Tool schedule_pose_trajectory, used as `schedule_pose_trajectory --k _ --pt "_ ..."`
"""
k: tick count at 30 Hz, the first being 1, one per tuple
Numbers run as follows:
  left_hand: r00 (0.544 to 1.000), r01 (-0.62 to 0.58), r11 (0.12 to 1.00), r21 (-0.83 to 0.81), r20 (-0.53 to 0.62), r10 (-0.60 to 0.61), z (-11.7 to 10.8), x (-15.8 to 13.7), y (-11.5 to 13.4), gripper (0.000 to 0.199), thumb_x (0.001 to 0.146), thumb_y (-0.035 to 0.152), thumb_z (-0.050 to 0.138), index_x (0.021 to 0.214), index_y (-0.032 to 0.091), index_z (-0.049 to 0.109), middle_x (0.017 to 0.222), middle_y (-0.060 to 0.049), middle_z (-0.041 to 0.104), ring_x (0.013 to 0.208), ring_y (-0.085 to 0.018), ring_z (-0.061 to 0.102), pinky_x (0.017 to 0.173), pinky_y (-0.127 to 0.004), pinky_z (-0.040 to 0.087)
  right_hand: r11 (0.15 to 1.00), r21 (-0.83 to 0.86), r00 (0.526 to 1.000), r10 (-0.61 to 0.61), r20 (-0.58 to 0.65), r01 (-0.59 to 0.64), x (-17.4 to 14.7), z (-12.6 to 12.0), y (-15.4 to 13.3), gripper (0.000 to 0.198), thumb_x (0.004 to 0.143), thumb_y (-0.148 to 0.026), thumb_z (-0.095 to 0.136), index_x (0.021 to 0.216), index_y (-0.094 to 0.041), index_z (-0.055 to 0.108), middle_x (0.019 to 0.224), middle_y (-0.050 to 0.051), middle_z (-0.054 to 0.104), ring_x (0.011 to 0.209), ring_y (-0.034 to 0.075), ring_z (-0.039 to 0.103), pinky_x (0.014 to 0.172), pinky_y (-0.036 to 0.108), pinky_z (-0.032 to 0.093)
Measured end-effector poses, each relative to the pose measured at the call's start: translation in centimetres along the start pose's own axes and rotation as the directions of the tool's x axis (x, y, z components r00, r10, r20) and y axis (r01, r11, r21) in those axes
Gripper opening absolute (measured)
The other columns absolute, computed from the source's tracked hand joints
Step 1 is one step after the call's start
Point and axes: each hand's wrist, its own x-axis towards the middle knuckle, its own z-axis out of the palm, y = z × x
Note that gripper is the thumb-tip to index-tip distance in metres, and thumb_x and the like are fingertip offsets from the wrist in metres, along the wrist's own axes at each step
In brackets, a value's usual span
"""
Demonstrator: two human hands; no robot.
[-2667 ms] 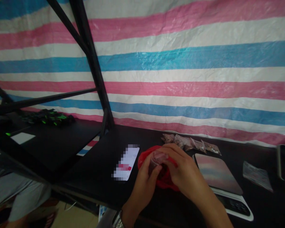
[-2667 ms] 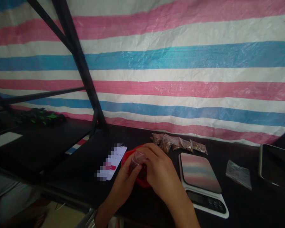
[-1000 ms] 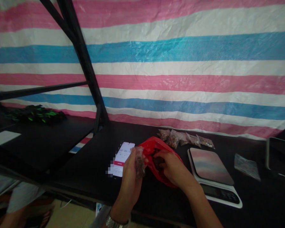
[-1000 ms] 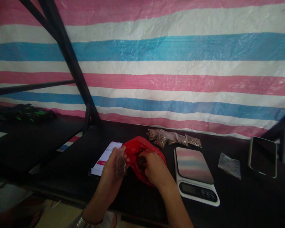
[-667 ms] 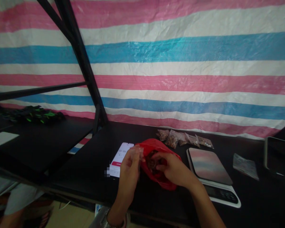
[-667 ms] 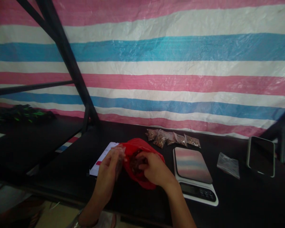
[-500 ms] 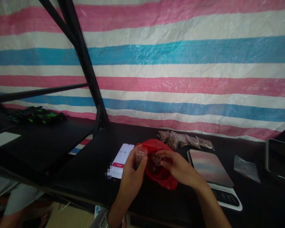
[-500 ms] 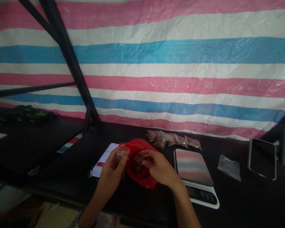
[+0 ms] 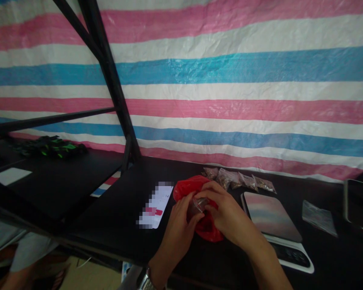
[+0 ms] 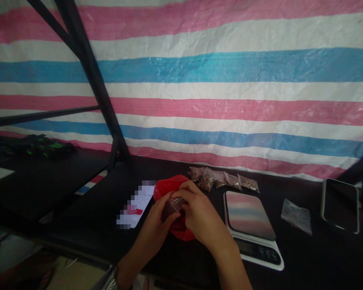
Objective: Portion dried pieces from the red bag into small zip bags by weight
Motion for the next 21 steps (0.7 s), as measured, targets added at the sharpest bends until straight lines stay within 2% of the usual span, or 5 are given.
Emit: schedule_pose_trajectory --k 5,7,10,15,21 --pt "0.999 0.009 0.988 -0.155 0.044 -0.002 -0.1 0.1 0.4 0.046 0.094 0.027 0.068 0.139 0.025 0.063 0.144 -0.012 0.068 0.133 -0.032 0.064 0.117 -0.05 0.046 0.993 -0.091 0.997 -0.077 -0.004 0.076 0.5 0.2 -1.2 0.053 0.094 0.006 0.042 0.118 -0.027 0.076 0.122 0.006 0.068 0.115 0.018 0.067 0.105 0.033 0.052" --pt "1.0 0.018 0.981 -0.195 0.001 -0.019 -0.4 0.2 0.8 0.045 0.095 0.028 0.067 0.14 0.025 0.063 0.144 -0.011 0.069 0.134 -0.03 0.064 0.117 -0.048 0.046 0.99 -0.131 0.996 -0.067 -0.051 0.06 0.5 0.1 -1.1 0.048 0.096 0.002 0.044 0.118 -0.026 0.075 0.126 0.006 0.067 0.116 0.019 0.068 0.105 0.034 0.052" --pt "0.991 0.04 0.983 -0.179 -0.119 -0.062 -1.0 0.2 1.7 0.036 0.1 0.036 0.062 0.134 0.024 0.064 0.137 -0.011 0.072 0.13 -0.03 0.065 0.115 -0.047 0.047 0.97 -0.237 0.993 0.025 -0.115 -0.052 0.3 0.1 -0.4 0.042 0.094 0.0 0.049 0.12 -0.024 0.073 0.132 0.008 0.067 0.118 0.022 0.069 0.105 0.036 0.053" --pt "0.912 0.158 0.977 -0.142 -0.357 -0.2 -1.5 -0.5 3.6 0.033 0.105 0.052 0.049 0.113 0.024 0.066 0.115 -0.01 0.075 0.11 -0.03 0.069 0.1 -0.045 0.053 0.853 -0.46 0.951 0.304 0.051 -0.247 -0.2 0.6 0.7 0.045 0.082 0.006 0.054 0.112 -0.019 0.077 0.122 0.011 0.077 0.119 0.029 0.071 0.11 0.043 0.049" --pt "0.856 0.219 0.966 -0.135 -0.448 -0.256 1.3 -2.8 5.0 0.036 0.105 0.05 0.045 0.123 0.023 0.06 0.123 -0.014 0.066 0.118 -0.033 0.063 0.107 -0.053 0.049 0.744 -0.59 0.923 0.385 -0.006 -0.314 0.6 1.2 1.1 0.052 0.084 0.006 0.052 0.127 -0.013 0.074 0.136 0.017 0.073 0.133 0.033 0.063 0.115 0.045 0.044"
